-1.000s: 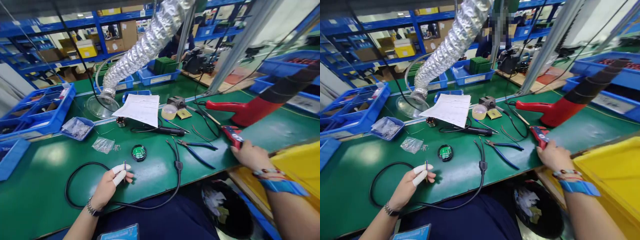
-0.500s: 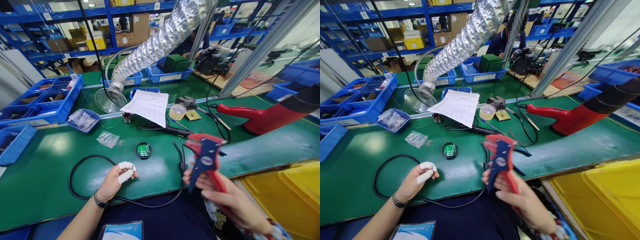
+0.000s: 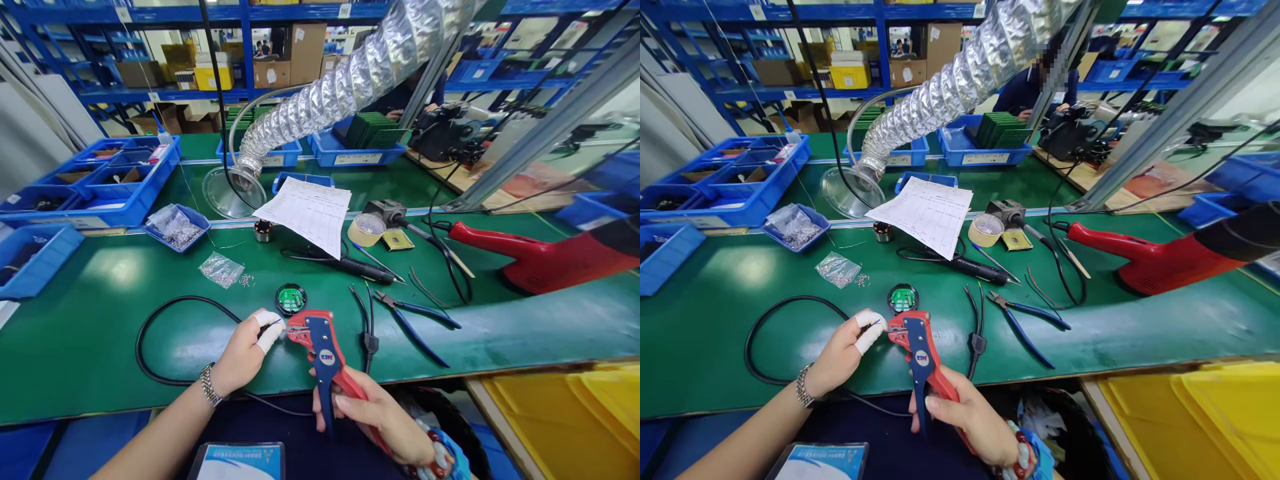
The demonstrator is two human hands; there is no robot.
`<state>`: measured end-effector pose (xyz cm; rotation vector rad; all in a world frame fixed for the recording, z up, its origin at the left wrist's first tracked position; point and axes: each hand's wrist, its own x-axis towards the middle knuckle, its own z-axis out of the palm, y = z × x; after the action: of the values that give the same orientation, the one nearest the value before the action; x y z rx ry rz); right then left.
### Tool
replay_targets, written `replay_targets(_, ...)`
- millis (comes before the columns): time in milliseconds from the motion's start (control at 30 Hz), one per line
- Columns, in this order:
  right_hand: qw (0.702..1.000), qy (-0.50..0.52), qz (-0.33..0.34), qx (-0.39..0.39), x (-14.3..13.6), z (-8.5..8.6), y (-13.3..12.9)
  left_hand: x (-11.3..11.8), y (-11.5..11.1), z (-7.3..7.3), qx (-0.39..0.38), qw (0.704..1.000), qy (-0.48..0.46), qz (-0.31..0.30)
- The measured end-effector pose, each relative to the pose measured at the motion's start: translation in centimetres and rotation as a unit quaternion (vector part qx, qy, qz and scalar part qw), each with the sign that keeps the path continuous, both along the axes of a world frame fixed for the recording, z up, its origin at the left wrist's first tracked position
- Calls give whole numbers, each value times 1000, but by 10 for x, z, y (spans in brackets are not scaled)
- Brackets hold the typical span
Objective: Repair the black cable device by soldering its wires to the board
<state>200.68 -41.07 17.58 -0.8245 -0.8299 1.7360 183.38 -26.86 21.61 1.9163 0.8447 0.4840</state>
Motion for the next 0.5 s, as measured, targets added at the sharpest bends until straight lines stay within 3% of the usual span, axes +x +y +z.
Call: replay_targets(500, 999, 30, -10, -5, -6, -3, 3, 0, -3, 7, 43, 999, 30, 1)
